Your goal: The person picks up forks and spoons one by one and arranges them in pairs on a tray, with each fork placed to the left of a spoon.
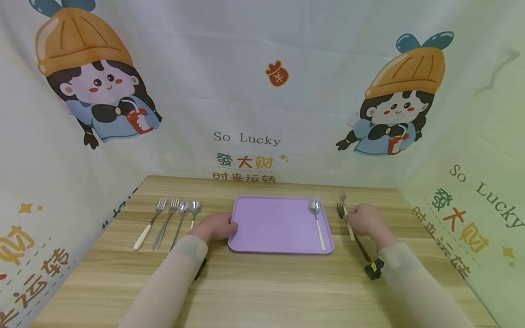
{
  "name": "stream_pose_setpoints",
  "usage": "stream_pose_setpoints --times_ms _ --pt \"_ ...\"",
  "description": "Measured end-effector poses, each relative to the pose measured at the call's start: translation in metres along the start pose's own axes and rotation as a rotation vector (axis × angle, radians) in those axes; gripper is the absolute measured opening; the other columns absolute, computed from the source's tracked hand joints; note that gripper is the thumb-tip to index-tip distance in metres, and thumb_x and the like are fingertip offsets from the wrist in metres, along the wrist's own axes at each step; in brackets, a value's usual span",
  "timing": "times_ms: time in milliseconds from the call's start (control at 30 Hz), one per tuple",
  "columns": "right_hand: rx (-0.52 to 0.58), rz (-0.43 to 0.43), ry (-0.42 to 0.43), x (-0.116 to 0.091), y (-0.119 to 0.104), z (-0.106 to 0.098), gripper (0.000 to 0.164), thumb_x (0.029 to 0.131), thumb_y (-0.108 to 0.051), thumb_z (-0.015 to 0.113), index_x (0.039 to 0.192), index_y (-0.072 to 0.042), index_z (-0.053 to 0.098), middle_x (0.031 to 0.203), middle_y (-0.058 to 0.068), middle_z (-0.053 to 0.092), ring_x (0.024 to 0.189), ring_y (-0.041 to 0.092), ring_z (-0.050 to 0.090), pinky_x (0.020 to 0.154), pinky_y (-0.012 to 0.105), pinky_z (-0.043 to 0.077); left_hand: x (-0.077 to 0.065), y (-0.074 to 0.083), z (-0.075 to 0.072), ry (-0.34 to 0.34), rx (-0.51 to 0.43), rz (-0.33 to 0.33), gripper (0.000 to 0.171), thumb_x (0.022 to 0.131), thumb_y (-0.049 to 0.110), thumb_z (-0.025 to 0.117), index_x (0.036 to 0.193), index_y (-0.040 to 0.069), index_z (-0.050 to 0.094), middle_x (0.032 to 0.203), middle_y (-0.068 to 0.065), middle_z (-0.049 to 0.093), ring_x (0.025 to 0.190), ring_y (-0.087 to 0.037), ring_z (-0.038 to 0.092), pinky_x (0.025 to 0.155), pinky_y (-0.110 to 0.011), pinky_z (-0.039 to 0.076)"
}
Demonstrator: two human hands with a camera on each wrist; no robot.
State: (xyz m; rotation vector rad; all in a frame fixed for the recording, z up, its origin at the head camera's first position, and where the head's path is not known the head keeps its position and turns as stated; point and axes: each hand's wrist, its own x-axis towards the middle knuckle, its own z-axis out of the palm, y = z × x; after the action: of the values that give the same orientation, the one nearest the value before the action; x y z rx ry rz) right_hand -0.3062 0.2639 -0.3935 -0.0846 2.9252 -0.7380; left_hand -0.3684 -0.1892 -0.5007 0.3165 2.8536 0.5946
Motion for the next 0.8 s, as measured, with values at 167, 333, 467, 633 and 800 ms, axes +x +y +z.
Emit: stream_pose_setpoints --times_ms 167,333,467,633,800 --pt "0.037 -0.005 -0.021 0.018 -0.003 0.019 0.046 0.106 -0.025 0.058 0.063 -0.020 0.045 0.058 -0.007 0.048 0.055 0.011 0.041 0.056 0.028 0.038 0.002 -0.003 0.003 0.003 0.027 0.016 0.026 0.104 0.041 0.051 0.095 0.022 0.067 0.102 0.000 0.074 0.092 -0.021 0.066 0.098 -0.049 0.057" --pt "0.057 -0.012 -0.016 0.028 -0.013 0.039 0.042 0.101 -0.019 0.059 0.062 -0.019 0.046 0.058 -0.007 0.042 0.056 0.011 0.041 0.054 0.025 0.037 0.016 -0.014 0.010 -0.009 0.030 0.017 0.026 0.104 0.042 0.052 0.096 0.023 0.067 0.100 0.002 0.073 0.090 -0.019 0.065 0.094 -0.047 0.057" --pt "0.064 -0.005 -0.022 0.017 -0.036 0.045 0.037 0.102 -0.017 0.061 0.066 -0.016 0.051 0.063 -0.004 0.048 0.059 0.012 0.044 0.055 0.025 0.040 0.009 -0.009 0.006 -0.010 0.017 0.013 0.026 0.103 0.042 0.052 0.096 0.023 0.067 0.099 0.002 0.073 0.090 -0.020 0.065 0.094 -0.047 0.057" --pt "0.085 0.015 -0.040 0.015 -0.049 0.055 0.026 0.102 -0.014 0.063 0.076 -0.009 0.060 0.072 0.004 0.057 0.065 0.017 0.055 0.058 0.027 0.048 0.002 -0.003 0.002 -0.004 -0.002 0.010 0.025 0.102 0.040 0.052 0.094 0.021 0.067 0.097 0.000 0.072 0.089 -0.021 0.065 0.093 -0.047 0.056" --pt "0.090 0.012 -0.050 0.028 -0.043 0.071 0.027 0.097 -0.013 0.066 0.072 -0.010 0.057 0.069 0.004 0.058 0.061 0.017 0.059 0.054 0.028 0.051 0.001 0.000 0.000 -0.003 -0.008 0.003 0.024 0.102 0.039 0.052 0.095 0.021 0.067 0.097 0.000 0.072 0.089 -0.021 0.065 0.093 -0.047 0.057"
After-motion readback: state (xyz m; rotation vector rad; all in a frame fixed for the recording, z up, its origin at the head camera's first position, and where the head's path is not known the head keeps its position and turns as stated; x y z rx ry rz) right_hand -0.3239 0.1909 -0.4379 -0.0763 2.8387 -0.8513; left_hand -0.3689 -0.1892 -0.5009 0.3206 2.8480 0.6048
